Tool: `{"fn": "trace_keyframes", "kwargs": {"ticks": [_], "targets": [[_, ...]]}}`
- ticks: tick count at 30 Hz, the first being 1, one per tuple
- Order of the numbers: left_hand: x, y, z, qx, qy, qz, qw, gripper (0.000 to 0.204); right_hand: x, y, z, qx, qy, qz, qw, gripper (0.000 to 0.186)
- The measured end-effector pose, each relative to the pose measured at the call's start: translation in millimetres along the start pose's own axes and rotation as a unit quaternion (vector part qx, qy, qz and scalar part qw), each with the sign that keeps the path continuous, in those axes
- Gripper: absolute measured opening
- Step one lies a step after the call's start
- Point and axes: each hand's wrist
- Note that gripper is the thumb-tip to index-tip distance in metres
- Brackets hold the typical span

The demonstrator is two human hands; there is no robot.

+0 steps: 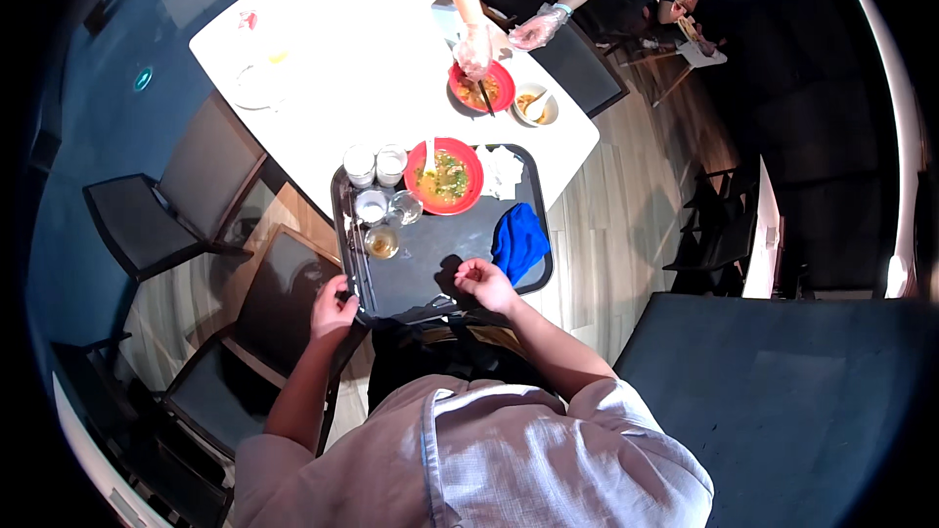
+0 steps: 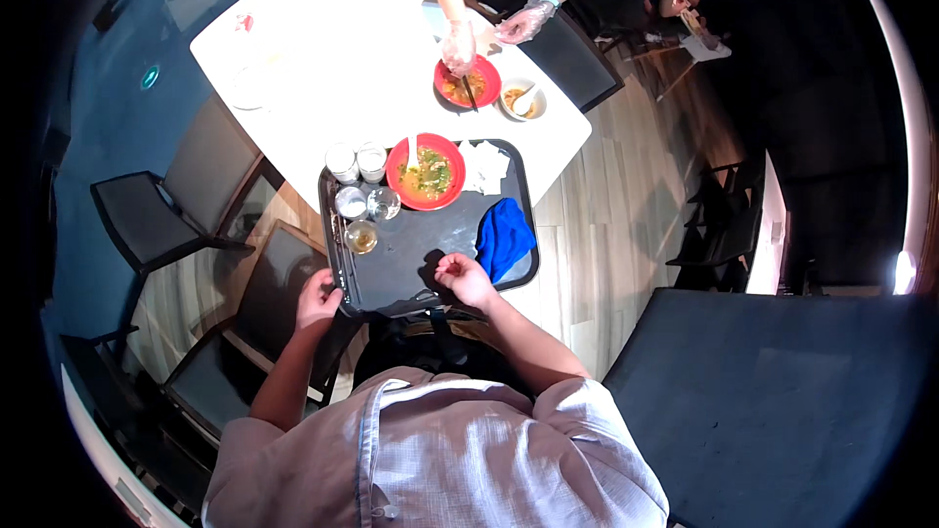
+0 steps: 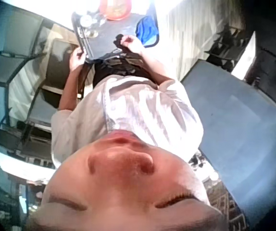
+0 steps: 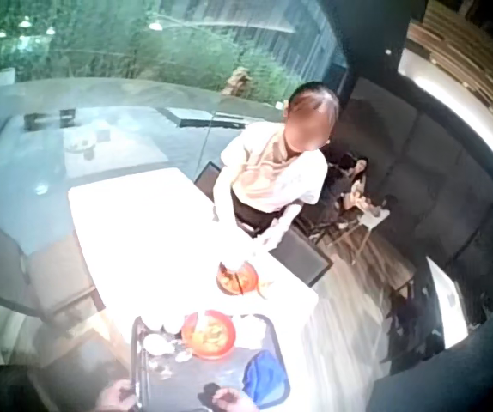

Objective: The person clears used dishes and napkins from a dining table onto a tray, wipes the table surface with a blue cloth, and then transports the tray to a kitchen service station to unload the bowls, plates, and glasses.

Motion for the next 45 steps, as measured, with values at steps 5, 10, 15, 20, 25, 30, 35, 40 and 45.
{"fn": "trace_keyframes", "kwargs": {"ticks": [5,10,15,20,25,30,35,40,45], "targets": [[-26.9,-11.0,0.8,0.045,-0.085,0.053,0.994,0.043,0.5,59.2,61.1,-0.386,-0.142,0.121,0.903,0.037],[-49.6,-54.3,-21.3,0.075,-0.145,0.132,0.978,0.042,13.9,103.4,87.5,-0.555,-0.145,0.037,0.818,0.093],[-75.5,-75.1,-94.2,0.054,-0.223,0.125,0.965,0.037,50.5,90.2,126.4,-0.522,0.069,0.051,0.849,0.063],[-122.8,-119.2,-183.6,0.122,-0.163,0.151,0.967,0.043,67.3,129.9,180.0,-0.328,0.16,0.136,0.921,0.043],[-172.7,-154.5,-235.1,0.229,-0.118,0.194,0.947,0.041,122.9,186.9,296.9,-0.018,0.093,0.055,0.994,0.041],[-205.2,-167.6,-233.5,0.213,-0.108,0.341,0.909,0.044,190.5,212.5,367.0,0.028,-0.108,0.068,0.991,0.046],[-233.5,-147.1,-227.9,0.185,-0.14,0.374,0.898,0.042,217.6,189.3,387.9,-0.208,-0.17,0.127,0.955,0.075],[-236.7,-118.2,-190.7,0.218,-0.094,0.377,0.895,0.039,179.9,165.3,370.1,-0.285,-0.289,0.204,0.891,0.08],[-171.9,-110.4,-101.7,0.159,-0.145,0.298,0.93,0.029,144.4,102.0,397.3,-0.322,-0.348,0.165,0.865,0.08]]}}
Point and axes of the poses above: each hand's wrist, its own x-axis towards the middle knuckle, its own z-axis out of the back of the hand, y = z × x, and after that the axes turned 10 degrees about x, right-handed
